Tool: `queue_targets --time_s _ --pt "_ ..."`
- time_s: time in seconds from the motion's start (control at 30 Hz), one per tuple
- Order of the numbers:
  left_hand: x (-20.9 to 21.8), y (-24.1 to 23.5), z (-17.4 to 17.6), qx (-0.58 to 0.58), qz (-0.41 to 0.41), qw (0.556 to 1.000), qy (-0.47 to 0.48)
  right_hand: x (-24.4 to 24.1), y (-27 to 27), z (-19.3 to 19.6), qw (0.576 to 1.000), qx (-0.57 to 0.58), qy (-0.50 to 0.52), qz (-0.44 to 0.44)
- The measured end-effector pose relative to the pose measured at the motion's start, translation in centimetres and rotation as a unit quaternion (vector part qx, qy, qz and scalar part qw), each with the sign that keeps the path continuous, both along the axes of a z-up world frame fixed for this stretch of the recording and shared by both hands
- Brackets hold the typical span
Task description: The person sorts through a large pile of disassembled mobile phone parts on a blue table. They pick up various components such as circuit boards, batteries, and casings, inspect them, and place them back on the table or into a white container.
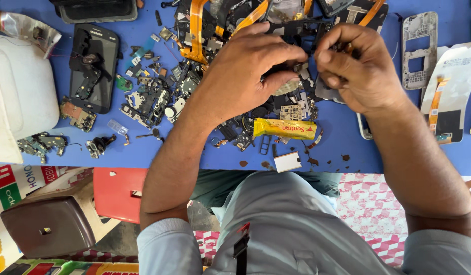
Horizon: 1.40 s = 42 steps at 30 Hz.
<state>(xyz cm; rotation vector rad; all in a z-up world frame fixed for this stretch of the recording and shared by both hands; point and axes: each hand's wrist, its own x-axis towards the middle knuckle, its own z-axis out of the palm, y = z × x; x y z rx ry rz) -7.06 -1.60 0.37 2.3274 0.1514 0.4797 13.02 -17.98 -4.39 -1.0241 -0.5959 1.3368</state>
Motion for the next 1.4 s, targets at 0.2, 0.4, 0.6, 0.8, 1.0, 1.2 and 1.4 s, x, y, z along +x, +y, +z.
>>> queue_targets --time_s 0.2,0.4,0.6,0.8,1.0,1.2,1.4 --pt "0.2 -0.4 -0.5 -0.014 0.001 1.0 0.009 -0.5 0.1 0.0 0.993 -0.021 -0.118 0.014" --pt "0.6 -0.4 -0.5 -0.037 -0.009 0.999 -0.018 -0.5 0.0 -0.2 0.989 -0.022 -0.144 0.008" --pt "0.6 -0.1 0.1 -0.113 0.023 0.993 0.018 0.3 -0.5 -0.9 0.996 0.053 0.055 -0.048" --pt "0.5 0.1 0.2 -0.226 0.009 0.973 -0.036 2.2 -0.9 -0.5 0.98 0.068 0.179 -0.049" --pt "0.5 0.1 -0.5 -0.262 0.018 0.964 -0.045 1.0 -0.3 -0.6 0.989 0.026 0.14 -0.028" --pt "0.6 0.3 -0.7 -0.236 0.006 0.97 -0.061 0.0 -0.2 0.0 0.998 -0.013 0.062 -0.01" --pt "0.7 0.3 -0.5 -0.169 -0.001 0.982 -0.088 -0.1 0.0 0.0 0.999 -0.015 0.043 0.0"
